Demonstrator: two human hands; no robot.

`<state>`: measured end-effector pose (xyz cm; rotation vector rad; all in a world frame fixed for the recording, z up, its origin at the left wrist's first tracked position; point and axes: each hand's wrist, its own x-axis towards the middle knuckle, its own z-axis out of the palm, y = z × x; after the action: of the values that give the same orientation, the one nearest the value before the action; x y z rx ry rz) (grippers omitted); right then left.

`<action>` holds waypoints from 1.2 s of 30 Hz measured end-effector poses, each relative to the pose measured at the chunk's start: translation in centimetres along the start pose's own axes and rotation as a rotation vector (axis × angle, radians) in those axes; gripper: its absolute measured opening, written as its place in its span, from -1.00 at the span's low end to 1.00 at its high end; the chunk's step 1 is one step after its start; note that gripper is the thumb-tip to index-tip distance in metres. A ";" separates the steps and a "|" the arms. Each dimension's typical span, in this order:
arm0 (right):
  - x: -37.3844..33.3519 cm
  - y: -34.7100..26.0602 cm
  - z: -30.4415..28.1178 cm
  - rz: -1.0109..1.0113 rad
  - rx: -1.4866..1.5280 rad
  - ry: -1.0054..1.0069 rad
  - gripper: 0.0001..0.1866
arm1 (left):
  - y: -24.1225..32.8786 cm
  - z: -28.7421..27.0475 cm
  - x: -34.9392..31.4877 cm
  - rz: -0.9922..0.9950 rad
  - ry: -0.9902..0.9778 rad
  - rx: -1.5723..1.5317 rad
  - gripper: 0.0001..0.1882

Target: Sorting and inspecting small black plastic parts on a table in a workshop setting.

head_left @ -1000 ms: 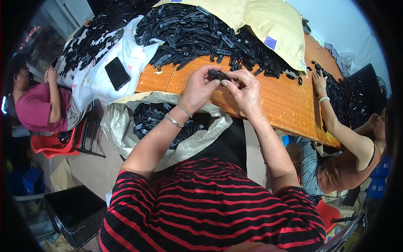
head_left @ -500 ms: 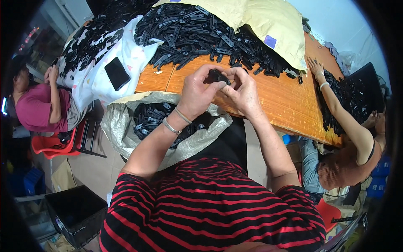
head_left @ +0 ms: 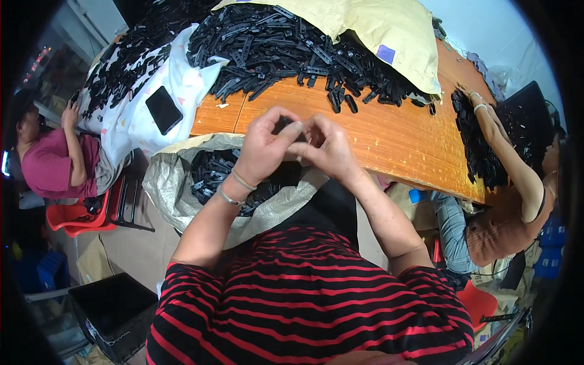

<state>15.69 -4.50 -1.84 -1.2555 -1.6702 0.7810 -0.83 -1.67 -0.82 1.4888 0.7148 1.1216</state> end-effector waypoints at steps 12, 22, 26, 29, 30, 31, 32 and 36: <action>4.5 5.2 -5.0 0.001 -0.809 0.156 -0.66 | -0.4 -6.7 0.9 0.075 0.150 0.616 -0.86; 5.0 6.3 -4.9 0.013 -0.817 0.018 -0.77 | -6.5 -6.9 8.5 0.021 0.152 1.313 -0.83; 3.7 6.1 -5.3 -0.018 -0.732 -0.013 -0.79 | -7.3 -6.4 7.8 0.175 0.162 1.235 -0.84; 3.1 7.0 -5.4 -0.051 -0.704 0.004 -0.80 | -7.1 -5.8 7.1 0.238 0.181 1.227 -0.82; 3.1 7.2 -5.4 -0.051 -0.705 0.007 -0.80 | -6.8 -5.6 6.9 0.241 0.179 1.226 -0.82; 3.1 7.4 -5.4 -0.026 -0.742 0.015 -0.80 | -6.6 -5.5 6.8 0.218 0.173 1.200 -0.82; 3.1 7.3 -5.3 -0.002 -0.778 0.019 -0.79 | -6.4 -5.4 6.6 0.193 0.169 1.173 -0.81; 3.0 6.8 -5.2 0.125 -0.881 -0.032 -0.76 | -6.4 -6.0 6.2 0.041 0.148 0.521 -0.86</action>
<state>22.83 0.28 -4.74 -1.9501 -2.0579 0.0909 -3.15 7.68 -5.51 1.8706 1.1475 1.1360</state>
